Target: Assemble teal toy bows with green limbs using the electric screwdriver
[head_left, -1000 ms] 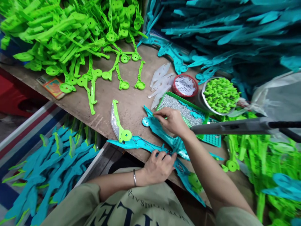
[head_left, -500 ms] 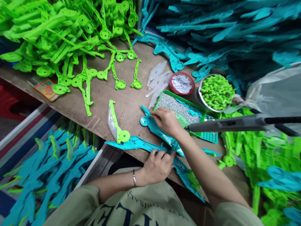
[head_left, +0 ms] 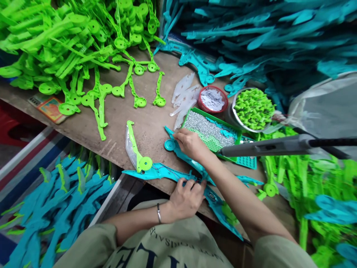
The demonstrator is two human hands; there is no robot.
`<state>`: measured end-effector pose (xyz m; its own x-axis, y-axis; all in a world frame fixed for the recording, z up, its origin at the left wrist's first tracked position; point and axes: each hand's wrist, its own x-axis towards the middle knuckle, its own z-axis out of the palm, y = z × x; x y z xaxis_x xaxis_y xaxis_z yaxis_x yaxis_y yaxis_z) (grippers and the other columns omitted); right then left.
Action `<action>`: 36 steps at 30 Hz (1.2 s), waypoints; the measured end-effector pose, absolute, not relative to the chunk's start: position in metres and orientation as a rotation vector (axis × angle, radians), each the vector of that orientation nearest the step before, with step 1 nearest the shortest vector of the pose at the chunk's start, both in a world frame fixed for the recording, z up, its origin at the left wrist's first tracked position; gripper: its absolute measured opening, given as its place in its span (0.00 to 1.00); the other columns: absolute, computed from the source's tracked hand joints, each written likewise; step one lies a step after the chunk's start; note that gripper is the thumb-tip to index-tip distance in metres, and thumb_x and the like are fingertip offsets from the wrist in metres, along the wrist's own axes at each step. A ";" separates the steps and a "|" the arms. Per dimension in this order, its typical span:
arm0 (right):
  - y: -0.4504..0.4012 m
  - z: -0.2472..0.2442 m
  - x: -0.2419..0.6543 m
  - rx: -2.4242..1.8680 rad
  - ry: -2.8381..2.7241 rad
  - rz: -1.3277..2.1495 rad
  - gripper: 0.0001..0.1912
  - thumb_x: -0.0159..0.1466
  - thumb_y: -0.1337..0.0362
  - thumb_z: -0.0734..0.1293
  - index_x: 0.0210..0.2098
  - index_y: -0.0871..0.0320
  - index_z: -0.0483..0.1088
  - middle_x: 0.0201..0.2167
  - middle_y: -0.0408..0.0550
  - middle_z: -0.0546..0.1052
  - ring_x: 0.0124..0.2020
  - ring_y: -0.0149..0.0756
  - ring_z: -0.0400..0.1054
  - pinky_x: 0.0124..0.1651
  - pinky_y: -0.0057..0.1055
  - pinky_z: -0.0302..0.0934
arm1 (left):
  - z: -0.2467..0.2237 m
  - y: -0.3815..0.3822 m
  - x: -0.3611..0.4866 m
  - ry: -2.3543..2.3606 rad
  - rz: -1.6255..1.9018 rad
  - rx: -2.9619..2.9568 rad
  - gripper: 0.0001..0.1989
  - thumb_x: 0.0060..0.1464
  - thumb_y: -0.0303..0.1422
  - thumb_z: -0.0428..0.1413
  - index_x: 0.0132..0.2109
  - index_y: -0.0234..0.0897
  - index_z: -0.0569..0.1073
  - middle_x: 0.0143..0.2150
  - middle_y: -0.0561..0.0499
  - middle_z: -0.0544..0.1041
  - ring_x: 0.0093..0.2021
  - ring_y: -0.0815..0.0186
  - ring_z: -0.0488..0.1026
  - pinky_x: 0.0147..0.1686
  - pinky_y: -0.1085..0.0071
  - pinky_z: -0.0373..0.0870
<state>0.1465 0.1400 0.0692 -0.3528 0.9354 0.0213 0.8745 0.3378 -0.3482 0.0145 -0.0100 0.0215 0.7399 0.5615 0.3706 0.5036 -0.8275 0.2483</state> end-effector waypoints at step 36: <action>-0.038 0.110 0.248 -1.843 -1.894 0.332 0.14 0.67 0.67 0.62 0.46 0.55 0.79 0.42 0.50 0.85 0.44 0.43 0.82 0.45 0.38 0.77 | 0.023 0.005 -0.006 0.599 0.740 2.832 0.17 0.67 0.31 0.54 0.59 0.35 0.75 0.53 0.43 0.81 0.54 0.58 0.74 0.52 0.60 0.72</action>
<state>0.2483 -0.0376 0.1105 0.0162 0.9863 0.1642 0.8716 0.0666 -0.4856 -0.0061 0.0047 0.0230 0.7982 0.4157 0.4361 0.3400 -0.9083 0.2435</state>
